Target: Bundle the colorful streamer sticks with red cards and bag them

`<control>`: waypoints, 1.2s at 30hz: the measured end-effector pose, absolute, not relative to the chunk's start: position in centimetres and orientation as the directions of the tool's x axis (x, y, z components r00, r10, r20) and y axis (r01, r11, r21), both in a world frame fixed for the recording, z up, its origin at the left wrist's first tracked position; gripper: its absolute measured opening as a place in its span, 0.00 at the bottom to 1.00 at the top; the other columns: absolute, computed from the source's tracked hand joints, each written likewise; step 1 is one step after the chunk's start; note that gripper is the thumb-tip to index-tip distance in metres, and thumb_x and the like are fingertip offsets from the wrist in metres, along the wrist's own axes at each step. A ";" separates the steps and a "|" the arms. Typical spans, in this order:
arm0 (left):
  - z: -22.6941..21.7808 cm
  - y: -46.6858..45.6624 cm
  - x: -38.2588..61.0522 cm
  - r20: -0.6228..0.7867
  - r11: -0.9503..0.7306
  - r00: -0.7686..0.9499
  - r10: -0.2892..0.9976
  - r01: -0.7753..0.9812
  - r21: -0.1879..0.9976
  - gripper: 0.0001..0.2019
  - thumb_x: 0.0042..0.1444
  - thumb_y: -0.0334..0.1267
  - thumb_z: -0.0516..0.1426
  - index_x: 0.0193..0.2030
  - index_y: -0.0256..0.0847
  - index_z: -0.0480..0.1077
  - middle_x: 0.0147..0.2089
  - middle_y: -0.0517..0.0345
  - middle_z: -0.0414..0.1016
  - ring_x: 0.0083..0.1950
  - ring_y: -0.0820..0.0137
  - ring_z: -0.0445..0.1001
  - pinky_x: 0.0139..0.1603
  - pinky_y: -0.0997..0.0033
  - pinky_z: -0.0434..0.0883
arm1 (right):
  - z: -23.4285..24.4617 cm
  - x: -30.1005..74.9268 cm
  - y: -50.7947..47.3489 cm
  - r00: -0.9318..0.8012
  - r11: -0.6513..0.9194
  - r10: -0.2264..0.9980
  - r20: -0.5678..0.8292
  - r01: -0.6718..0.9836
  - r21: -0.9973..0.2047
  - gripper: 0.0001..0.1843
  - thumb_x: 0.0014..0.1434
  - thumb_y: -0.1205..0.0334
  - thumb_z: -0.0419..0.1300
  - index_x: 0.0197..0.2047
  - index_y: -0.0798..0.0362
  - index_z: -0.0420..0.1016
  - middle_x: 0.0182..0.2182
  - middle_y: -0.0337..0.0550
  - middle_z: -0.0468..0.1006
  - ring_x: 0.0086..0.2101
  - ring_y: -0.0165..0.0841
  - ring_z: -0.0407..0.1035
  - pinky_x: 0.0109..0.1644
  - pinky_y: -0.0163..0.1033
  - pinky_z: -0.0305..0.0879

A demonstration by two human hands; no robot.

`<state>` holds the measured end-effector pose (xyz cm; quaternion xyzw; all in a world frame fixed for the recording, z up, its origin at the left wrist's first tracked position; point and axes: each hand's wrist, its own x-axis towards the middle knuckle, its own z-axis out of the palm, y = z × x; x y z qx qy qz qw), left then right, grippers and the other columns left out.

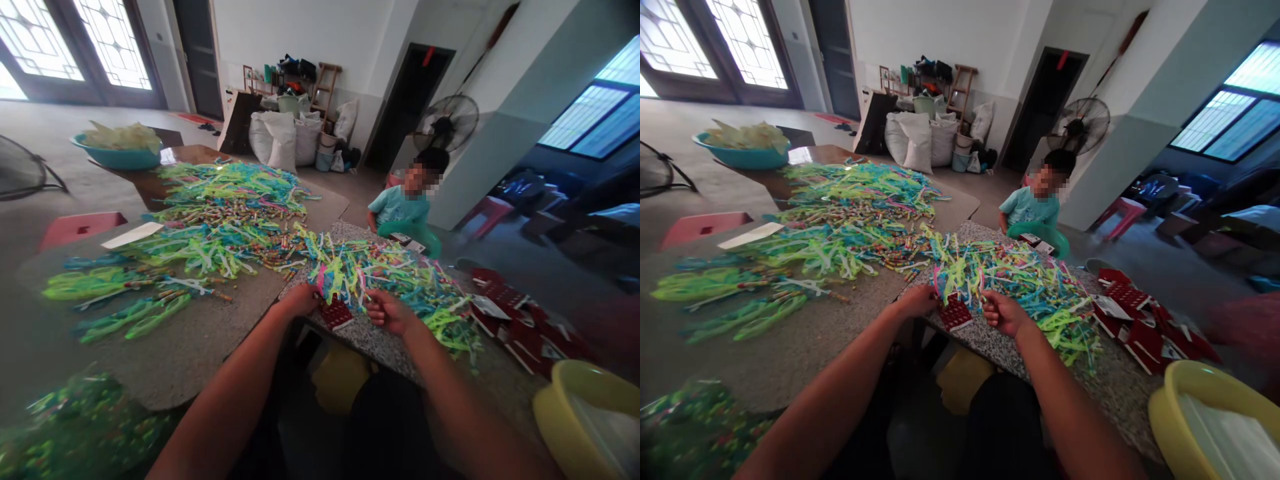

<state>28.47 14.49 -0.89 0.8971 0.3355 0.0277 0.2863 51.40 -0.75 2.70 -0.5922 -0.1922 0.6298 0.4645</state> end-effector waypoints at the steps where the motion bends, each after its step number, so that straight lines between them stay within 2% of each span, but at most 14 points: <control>1: -1.0 14.5 28.5 -0.143 -0.612 0.776 0.615 0.584 0.534 0.17 0.59 0.39 0.58 0.54 0.51 0.79 0.45 0.57 0.84 0.46 0.63 0.81 0.45 0.74 0.72 | 2.5 51.0 -0.9 0.151 -0.488 0.816 -0.558 -0.335 -0.806 0.18 0.54 0.50 0.65 0.30 0.49 0.60 0.18 0.25 0.54 0.15 0.22 0.46 0.18 0.29 0.45; 6: -1.5 14.8 28.6 -0.156 -0.594 0.773 0.616 0.584 0.553 0.16 0.59 0.40 0.59 0.53 0.52 0.80 0.44 0.58 0.84 0.47 0.64 0.81 0.46 0.74 0.73 | 1.3 50.8 -0.6 0.383 -0.398 0.829 -0.407 -0.106 -0.911 0.21 0.50 0.45 0.68 0.31 0.50 0.63 0.17 0.26 0.60 0.15 0.23 0.54 0.17 0.30 0.50; 10: -1.8 14.9 28.7 -0.151 -0.587 0.759 0.634 0.598 0.546 0.16 0.59 0.40 0.58 0.53 0.51 0.80 0.44 0.56 0.84 0.47 0.63 0.81 0.46 0.74 0.73 | 0.4 51.3 -0.4 0.463 -0.404 0.825 -0.324 0.081 -0.911 0.22 0.48 0.44 0.67 0.28 0.50 0.62 0.17 0.28 0.64 0.15 0.23 0.57 0.18 0.30 0.52; 14: -1.7 14.9 28.8 -0.150 -0.595 0.770 0.620 0.586 0.549 0.16 0.59 0.39 0.58 0.52 0.50 0.80 0.43 0.57 0.84 0.45 0.64 0.81 0.44 0.74 0.72 | -0.5 49.9 -0.8 0.420 -0.358 0.874 -0.243 0.221 -0.907 0.17 0.51 0.46 0.63 0.30 0.51 0.68 0.19 0.33 0.71 0.17 0.25 0.61 0.19 0.31 0.56; 19: -1.5 14.8 28.7 -0.146 -0.602 0.763 0.629 0.598 0.529 0.16 0.59 0.38 0.58 0.53 0.50 0.80 0.44 0.57 0.84 0.46 0.64 0.81 0.46 0.74 0.72 | -1.7 46.8 -0.6 0.366 -0.311 0.916 -0.164 0.392 -0.866 0.14 0.57 0.51 0.58 0.38 0.53 0.75 0.17 0.33 0.71 0.17 0.29 0.63 0.22 0.33 0.58; 26: -1.6 14.7 28.7 -0.146 -0.601 0.765 0.627 0.594 0.534 0.17 0.59 0.37 0.57 0.52 0.49 0.80 0.44 0.56 0.85 0.45 0.64 0.81 0.45 0.73 0.73 | -3.7 43.9 0.1 0.330 -0.224 0.944 0.014 0.670 -0.708 0.13 0.60 0.54 0.59 0.40 0.52 0.79 0.31 0.42 0.81 0.33 0.35 0.73 0.38 0.36 0.65; 29: -1.7 14.7 28.7 -0.134 -0.608 0.766 0.629 0.592 0.529 0.17 0.59 0.37 0.57 0.52 0.49 0.80 0.46 0.55 0.84 0.46 0.63 0.81 0.46 0.73 0.73 | -4.5 43.5 0.1 0.336 -0.219 0.940 0.051 0.715 -0.664 0.14 0.62 0.53 0.58 0.41 0.52 0.79 0.32 0.43 0.81 0.33 0.36 0.73 0.39 0.36 0.63; 36: -1.9 14.7 28.7 -0.133 -0.612 0.763 0.632 0.598 0.518 0.16 0.59 0.38 0.57 0.52 0.48 0.80 0.47 0.53 0.84 0.49 0.61 0.81 0.47 0.71 0.73 | -4.8 43.2 0.0 0.324 -0.195 0.941 0.096 0.755 -0.626 0.15 0.64 0.51 0.57 0.35 0.51 0.77 0.31 0.44 0.80 0.33 0.36 0.72 0.39 0.36 0.61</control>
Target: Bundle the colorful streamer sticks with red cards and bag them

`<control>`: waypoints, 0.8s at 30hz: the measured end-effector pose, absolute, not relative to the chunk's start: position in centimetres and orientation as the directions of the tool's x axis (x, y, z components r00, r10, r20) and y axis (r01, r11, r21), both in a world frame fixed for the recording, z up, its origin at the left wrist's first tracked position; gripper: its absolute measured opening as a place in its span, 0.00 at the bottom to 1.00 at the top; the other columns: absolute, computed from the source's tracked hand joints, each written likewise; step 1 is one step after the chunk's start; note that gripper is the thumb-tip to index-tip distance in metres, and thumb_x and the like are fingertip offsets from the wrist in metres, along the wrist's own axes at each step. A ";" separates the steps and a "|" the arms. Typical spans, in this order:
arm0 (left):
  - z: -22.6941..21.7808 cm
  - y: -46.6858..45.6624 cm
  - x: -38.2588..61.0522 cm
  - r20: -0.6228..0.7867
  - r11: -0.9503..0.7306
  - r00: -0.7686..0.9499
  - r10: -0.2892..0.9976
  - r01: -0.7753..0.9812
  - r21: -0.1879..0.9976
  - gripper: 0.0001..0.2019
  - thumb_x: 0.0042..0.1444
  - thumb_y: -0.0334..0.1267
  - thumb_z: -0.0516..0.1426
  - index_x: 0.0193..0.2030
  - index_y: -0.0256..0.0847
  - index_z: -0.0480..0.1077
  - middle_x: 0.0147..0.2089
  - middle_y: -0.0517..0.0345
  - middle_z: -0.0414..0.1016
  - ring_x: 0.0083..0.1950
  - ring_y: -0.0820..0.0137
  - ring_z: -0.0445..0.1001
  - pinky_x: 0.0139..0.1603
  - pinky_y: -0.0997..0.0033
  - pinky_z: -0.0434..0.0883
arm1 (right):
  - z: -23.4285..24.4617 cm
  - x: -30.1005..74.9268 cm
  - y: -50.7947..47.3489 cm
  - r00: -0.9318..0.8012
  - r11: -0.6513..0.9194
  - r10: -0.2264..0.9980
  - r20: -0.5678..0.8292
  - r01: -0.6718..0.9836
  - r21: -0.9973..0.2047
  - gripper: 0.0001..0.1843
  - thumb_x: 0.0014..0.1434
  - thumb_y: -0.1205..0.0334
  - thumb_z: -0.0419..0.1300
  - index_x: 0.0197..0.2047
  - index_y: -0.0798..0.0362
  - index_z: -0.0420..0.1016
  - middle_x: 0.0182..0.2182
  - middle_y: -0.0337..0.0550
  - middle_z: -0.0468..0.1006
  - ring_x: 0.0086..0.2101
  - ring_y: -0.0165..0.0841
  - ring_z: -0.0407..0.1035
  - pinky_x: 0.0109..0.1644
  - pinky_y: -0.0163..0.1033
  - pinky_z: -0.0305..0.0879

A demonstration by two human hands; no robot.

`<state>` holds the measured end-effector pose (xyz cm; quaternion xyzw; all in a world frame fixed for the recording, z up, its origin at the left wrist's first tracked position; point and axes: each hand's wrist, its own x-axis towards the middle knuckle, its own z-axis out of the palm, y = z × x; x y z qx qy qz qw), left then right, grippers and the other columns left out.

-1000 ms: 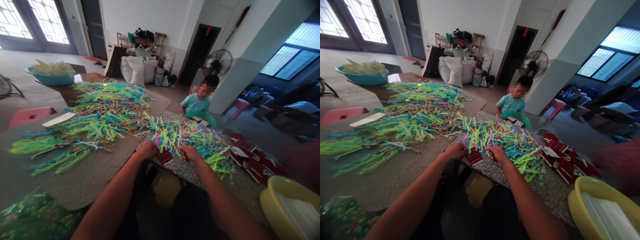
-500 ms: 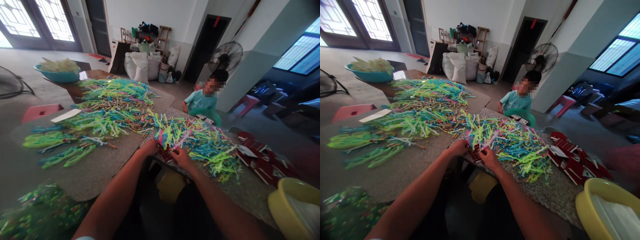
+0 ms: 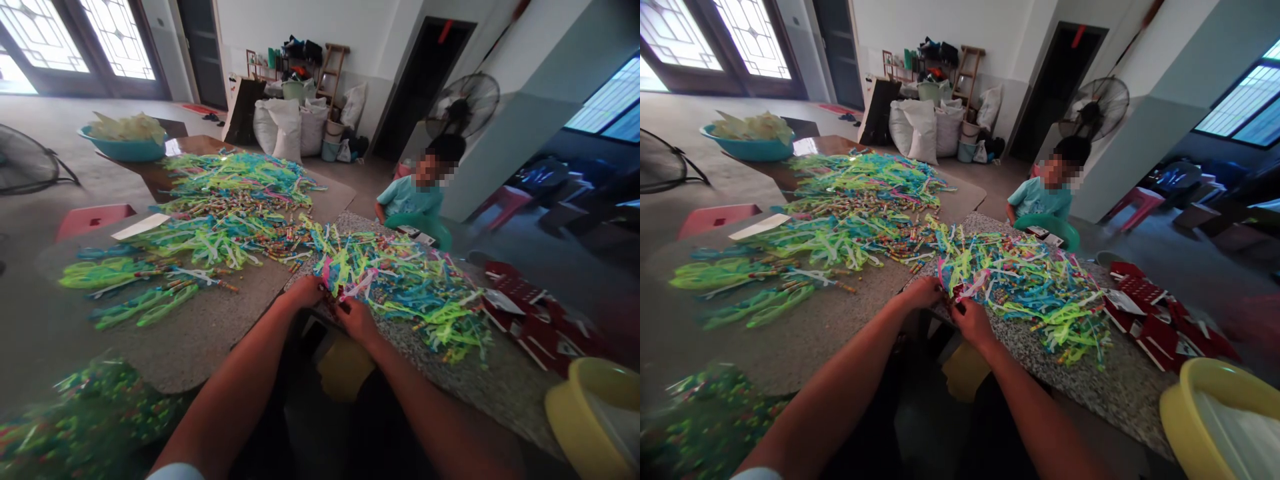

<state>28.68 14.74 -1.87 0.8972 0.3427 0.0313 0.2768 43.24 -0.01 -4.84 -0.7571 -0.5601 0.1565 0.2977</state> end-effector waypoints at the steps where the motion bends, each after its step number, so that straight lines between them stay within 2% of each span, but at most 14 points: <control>1: -1.9 14.8 28.7 -0.129 -0.615 0.766 0.630 0.594 0.519 0.16 0.59 0.38 0.57 0.52 0.48 0.80 0.47 0.53 0.84 0.48 0.61 0.81 0.47 0.71 0.73 | -4.8 43.2 0.0 0.325 -0.194 0.941 0.099 0.753 -0.628 0.14 0.64 0.51 0.57 0.36 0.52 0.78 0.31 0.44 0.80 0.33 0.36 0.72 0.39 0.36 0.61; 4: -2.0 14.8 28.7 -0.128 -0.613 0.768 0.627 0.588 0.527 0.17 0.59 0.38 0.57 0.53 0.48 0.80 0.46 0.53 0.84 0.46 0.61 0.81 0.46 0.71 0.73 | -4.5 43.0 0.1 0.314 -0.183 0.944 0.104 0.758 -0.626 0.15 0.65 0.51 0.57 0.38 0.52 0.79 0.33 0.45 0.81 0.33 0.36 0.72 0.39 0.36 0.61; 8: -1.9 14.7 28.7 -0.137 -0.605 0.770 0.624 0.586 0.539 0.17 0.59 0.37 0.57 0.53 0.48 0.80 0.46 0.55 0.84 0.46 0.64 0.81 0.46 0.72 0.73 | -4.2 43.1 0.1 0.310 -0.196 0.947 0.082 0.762 -0.617 0.16 0.64 0.50 0.56 0.36 0.52 0.78 0.31 0.44 0.80 0.32 0.35 0.71 0.37 0.35 0.59; 15: -1.4 14.6 28.8 -0.158 -0.613 0.761 0.629 0.610 0.502 0.17 0.59 0.36 0.57 0.53 0.48 0.80 0.47 0.55 0.84 0.48 0.63 0.81 0.48 0.72 0.73 | -3.9 43.1 0.2 0.349 -0.242 0.937 0.023 0.695 -0.677 0.16 0.60 0.49 0.58 0.38 0.53 0.78 0.28 0.42 0.79 0.30 0.34 0.70 0.35 0.35 0.57; 21: -1.6 14.6 28.8 -0.143 -0.620 0.767 0.626 0.600 0.506 0.19 0.59 0.37 0.56 0.55 0.49 0.79 0.49 0.54 0.84 0.49 0.62 0.81 0.49 0.70 0.74 | -3.3 43.0 0.5 0.397 -0.273 0.917 -0.030 0.573 -0.772 0.16 0.55 0.56 0.56 0.42 0.53 0.80 0.28 0.38 0.79 0.29 0.34 0.69 0.35 0.35 0.60; 24: -1.5 14.6 28.8 -0.149 -0.620 0.768 0.624 0.601 0.504 0.19 0.60 0.38 0.56 0.56 0.50 0.79 0.49 0.54 0.84 0.50 0.61 0.81 0.50 0.70 0.74 | -3.0 43.2 0.5 0.406 -0.310 0.910 -0.076 0.550 -0.776 0.18 0.57 0.53 0.56 0.43 0.53 0.80 0.27 0.39 0.79 0.28 0.35 0.70 0.35 0.36 0.62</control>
